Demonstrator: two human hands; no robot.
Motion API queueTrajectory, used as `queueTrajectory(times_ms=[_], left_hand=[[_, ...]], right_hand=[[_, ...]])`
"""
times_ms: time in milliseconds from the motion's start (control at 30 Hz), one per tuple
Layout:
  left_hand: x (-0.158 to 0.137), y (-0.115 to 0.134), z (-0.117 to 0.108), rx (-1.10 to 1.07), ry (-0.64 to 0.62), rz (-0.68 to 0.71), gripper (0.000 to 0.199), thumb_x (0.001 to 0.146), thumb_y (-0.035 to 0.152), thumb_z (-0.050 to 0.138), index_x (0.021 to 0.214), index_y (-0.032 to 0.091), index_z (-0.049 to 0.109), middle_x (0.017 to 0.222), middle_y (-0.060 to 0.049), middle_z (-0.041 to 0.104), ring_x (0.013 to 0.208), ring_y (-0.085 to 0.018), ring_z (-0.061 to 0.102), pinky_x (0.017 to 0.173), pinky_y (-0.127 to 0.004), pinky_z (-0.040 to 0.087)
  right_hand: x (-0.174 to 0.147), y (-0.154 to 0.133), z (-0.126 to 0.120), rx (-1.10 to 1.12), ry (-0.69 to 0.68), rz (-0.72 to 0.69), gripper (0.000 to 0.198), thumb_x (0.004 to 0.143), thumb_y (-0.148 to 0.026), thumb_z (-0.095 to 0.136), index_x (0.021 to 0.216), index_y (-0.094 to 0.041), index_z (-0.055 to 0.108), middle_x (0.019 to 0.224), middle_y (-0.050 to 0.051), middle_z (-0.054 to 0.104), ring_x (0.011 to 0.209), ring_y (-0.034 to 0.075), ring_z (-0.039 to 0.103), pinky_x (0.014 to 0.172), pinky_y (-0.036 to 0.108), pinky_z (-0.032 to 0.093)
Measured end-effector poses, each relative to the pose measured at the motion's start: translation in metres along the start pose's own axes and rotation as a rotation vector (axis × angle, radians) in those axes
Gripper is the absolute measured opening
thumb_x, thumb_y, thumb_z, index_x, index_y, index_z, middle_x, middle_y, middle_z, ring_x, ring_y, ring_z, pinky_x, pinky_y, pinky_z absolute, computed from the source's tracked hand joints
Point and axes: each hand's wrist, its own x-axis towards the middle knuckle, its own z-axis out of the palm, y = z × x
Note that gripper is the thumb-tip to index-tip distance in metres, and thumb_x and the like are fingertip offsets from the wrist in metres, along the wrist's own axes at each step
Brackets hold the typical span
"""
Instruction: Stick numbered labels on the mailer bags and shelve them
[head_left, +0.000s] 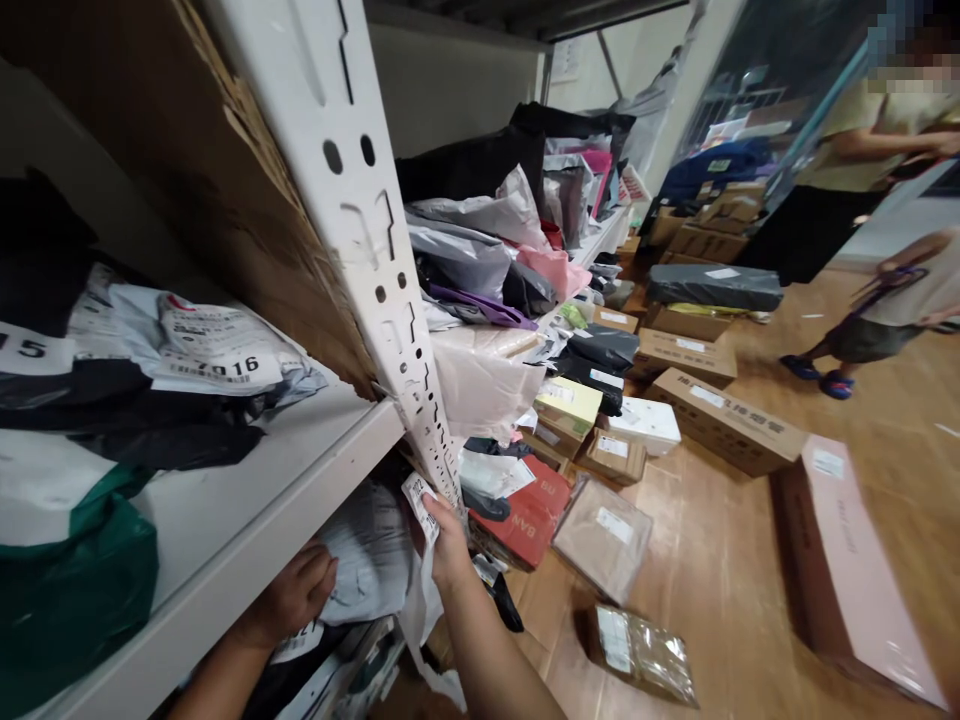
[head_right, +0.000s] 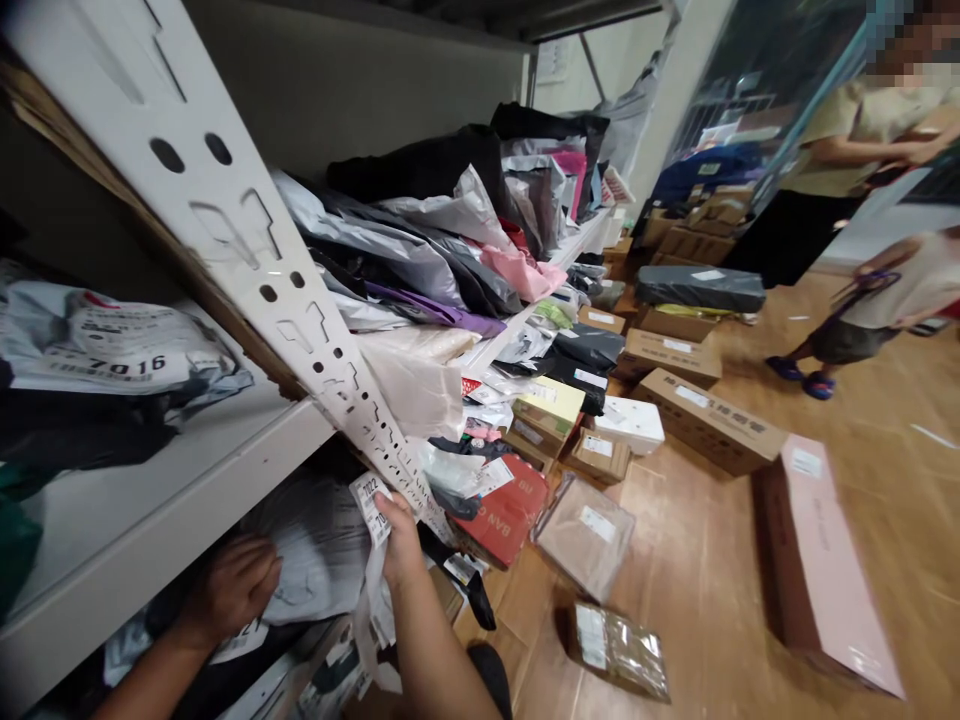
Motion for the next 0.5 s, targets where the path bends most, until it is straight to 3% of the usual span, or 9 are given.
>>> queueTrajectory(times_ms=[200,400,500], left_hand=[[-0.003,0.011,-0.008,0.148,0.115,0.120,0.020,0.087,0.009,0.046,0.069,0.018,0.051,0.055,-0.001,0.059,0.061,-0.014,0.056,0.069,-0.030,0.048],[-0.009,0.015,-0.012,0.159,0.084,0.150,0.022,0.087,0.009,0.047,0.067,0.017,0.050,0.054,-0.001,0.060,0.059,-0.014,0.057,0.068,-0.030,0.048],[-0.019,0.015,-0.009,0.153,0.093,0.092,0.022,0.086,0.010,0.049,0.065,0.017,0.051,0.055,-0.001,0.060,0.061,-0.015,0.058,0.070,-0.033,0.048]], right_hand=[[0.001,-0.001,0.000,0.024,-0.031,-0.009,0.026,0.052,-0.035,0.082,0.064,-0.019,0.066,0.052,-0.003,0.062,0.055,0.018,0.058,0.064,0.032,0.047],[0.002,0.003,-0.001,0.038,-0.012,-0.020,0.020,0.057,-0.034,0.078,0.063,-0.022,0.064,0.053,-0.002,0.063,0.070,0.025,0.064,0.072,0.039,0.050],[0.004,0.006,-0.002,0.047,-0.007,-0.025,0.020,0.056,-0.036,0.077,0.063,-0.023,0.063,0.052,-0.002,0.063,0.072,0.027,0.065,0.073,0.042,0.050]])
